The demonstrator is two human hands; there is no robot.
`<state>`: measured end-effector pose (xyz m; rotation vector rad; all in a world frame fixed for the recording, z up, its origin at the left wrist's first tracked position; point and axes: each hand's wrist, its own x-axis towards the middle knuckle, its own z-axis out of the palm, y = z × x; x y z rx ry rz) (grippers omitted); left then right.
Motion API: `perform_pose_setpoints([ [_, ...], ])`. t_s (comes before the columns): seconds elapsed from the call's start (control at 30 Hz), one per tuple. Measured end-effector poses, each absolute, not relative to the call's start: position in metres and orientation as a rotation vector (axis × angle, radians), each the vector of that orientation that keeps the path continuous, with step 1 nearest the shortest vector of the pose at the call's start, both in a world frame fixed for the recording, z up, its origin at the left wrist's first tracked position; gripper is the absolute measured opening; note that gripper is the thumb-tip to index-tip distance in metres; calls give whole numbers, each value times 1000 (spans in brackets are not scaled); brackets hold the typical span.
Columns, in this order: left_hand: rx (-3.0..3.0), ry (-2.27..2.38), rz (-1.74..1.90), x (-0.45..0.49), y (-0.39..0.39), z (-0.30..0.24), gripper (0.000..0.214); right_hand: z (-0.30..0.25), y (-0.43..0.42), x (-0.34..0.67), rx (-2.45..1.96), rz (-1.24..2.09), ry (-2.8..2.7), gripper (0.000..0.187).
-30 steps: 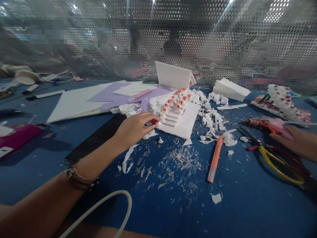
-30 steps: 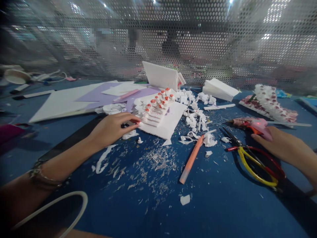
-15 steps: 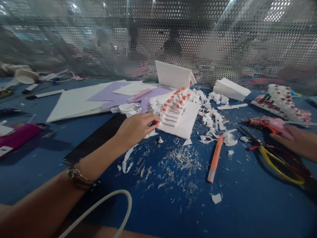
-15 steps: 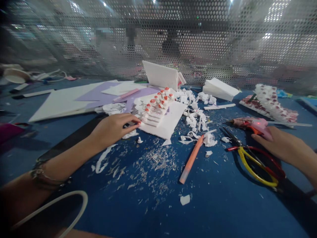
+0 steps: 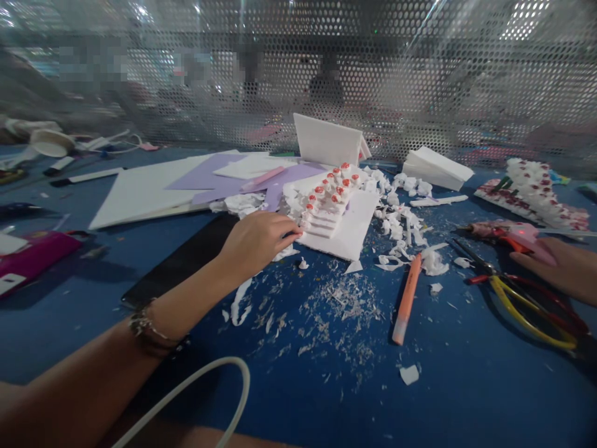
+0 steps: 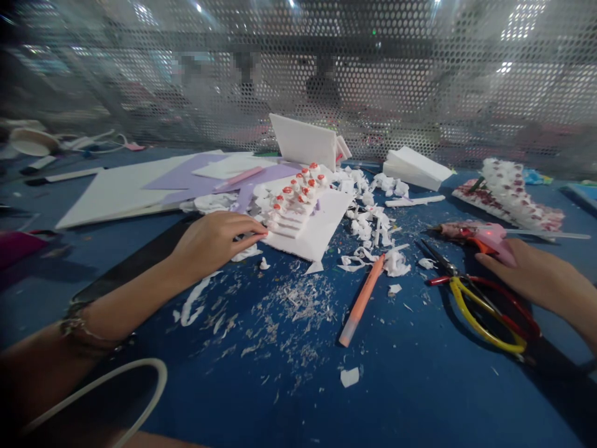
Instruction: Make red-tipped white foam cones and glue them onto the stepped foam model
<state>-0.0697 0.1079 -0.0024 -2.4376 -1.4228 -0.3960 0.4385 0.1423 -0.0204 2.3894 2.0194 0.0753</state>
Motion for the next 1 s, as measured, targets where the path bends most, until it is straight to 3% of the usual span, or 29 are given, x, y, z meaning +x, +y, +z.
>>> perform_pose_setpoints([
  [0.2,-2456,-1482,-435,-68,107,-2,31,-13,140,431,2337,-78,1992,53],
  [1.0,-2408,-1476,-481,-65,106,-3,23,-19,141,435,2295,-24,2008,53],
])
